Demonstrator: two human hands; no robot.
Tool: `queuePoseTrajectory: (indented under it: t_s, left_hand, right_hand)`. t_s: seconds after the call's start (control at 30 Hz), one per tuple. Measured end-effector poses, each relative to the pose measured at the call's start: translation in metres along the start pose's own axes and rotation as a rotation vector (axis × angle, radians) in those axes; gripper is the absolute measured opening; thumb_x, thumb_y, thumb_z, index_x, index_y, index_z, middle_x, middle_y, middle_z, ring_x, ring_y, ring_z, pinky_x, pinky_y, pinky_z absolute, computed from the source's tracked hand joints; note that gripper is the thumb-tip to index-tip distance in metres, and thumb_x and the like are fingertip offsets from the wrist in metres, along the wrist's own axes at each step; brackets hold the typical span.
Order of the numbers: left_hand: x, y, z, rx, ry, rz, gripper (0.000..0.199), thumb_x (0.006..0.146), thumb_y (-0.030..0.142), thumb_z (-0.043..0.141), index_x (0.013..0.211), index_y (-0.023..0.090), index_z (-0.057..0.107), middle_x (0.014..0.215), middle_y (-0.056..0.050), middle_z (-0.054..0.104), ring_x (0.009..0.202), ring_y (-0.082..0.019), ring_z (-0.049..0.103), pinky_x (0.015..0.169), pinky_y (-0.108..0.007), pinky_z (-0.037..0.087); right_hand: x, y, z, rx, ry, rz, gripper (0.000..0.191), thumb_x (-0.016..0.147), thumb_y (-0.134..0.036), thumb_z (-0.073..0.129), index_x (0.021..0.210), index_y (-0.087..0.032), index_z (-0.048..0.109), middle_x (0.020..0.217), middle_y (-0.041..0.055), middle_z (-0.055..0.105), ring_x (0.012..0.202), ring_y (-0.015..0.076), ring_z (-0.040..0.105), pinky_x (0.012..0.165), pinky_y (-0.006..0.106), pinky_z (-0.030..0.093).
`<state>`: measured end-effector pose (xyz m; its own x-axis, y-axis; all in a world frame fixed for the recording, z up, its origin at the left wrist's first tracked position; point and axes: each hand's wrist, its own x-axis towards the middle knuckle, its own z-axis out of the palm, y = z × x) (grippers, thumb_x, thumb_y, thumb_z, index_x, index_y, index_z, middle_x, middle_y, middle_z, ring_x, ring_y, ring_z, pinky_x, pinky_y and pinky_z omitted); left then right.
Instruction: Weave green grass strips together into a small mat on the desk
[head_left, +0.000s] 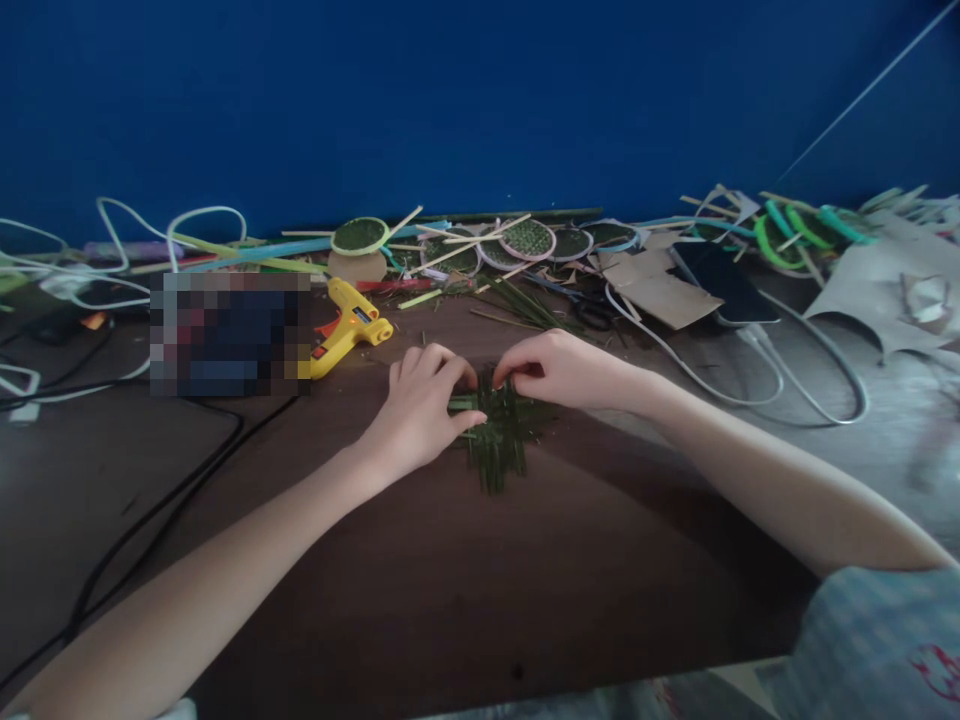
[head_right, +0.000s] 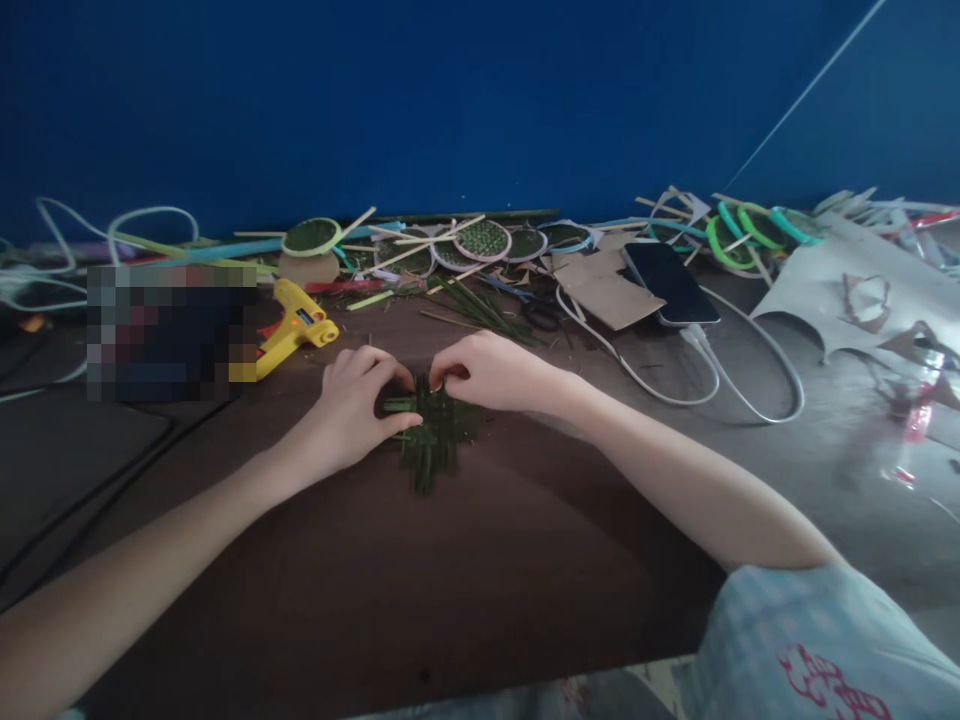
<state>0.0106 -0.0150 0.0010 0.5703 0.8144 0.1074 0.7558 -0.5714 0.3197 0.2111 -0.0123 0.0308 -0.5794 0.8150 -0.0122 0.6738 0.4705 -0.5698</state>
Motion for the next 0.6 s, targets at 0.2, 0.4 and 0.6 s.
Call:
queuePoseTrajectory:
  t_s: [0.2, 0.4, 0.6]
  left_hand:
    - [0.0003, 0.0007, 0.0013, -0.067, -0.039, 0.026, 0.022, 0.074, 0.030, 0.065, 0.093, 0.024, 0.056, 0.100, -0.003, 0.043, 0.098, -0.025, 0.039, 0.084, -0.040, 0.033]
    - [0.0006, 0.0005, 0.0013, -0.084, -0.059, 0.008, 0.020, 0.075, 0.030, 0.064, 0.092, 0.023, 0.057, 0.099, -0.003, 0.043, 0.099, -0.025, 0.039, 0.086, -0.041, 0.033]
    - [0.0020, -0.0006, 0.0006, -0.089, -0.071, 0.002, 0.021, 0.075, 0.031, 0.064, 0.092, 0.023, 0.058, 0.099, -0.003, 0.043, 0.100, -0.024, 0.038, 0.089, -0.042, 0.031]
  right_hand:
    - [-0.0001, -0.0025, 0.0001, 0.012, -0.045, 0.031, 0.032, 0.069, -0.011, 0.042, 0.086, -0.018, 0.068, 0.069, 0.0001, 0.063, 0.053, 0.0092, 0.043, 0.057, 0.023, 0.032]
    - [-0.0002, -0.0035, 0.0013, 0.032, -0.067, 0.069, 0.031, 0.068, -0.011, 0.043, 0.086, -0.017, 0.068, 0.064, -0.0007, 0.060, 0.051, 0.0084, 0.040, 0.055, 0.023, 0.029]
    - [-0.0005, -0.0030, 0.0018, 0.043, -0.065, 0.072, 0.030, 0.068, -0.011, 0.043, 0.085, -0.017, 0.067, 0.059, -0.0021, 0.055, 0.051, 0.0075, 0.039, 0.055, 0.022, 0.030]
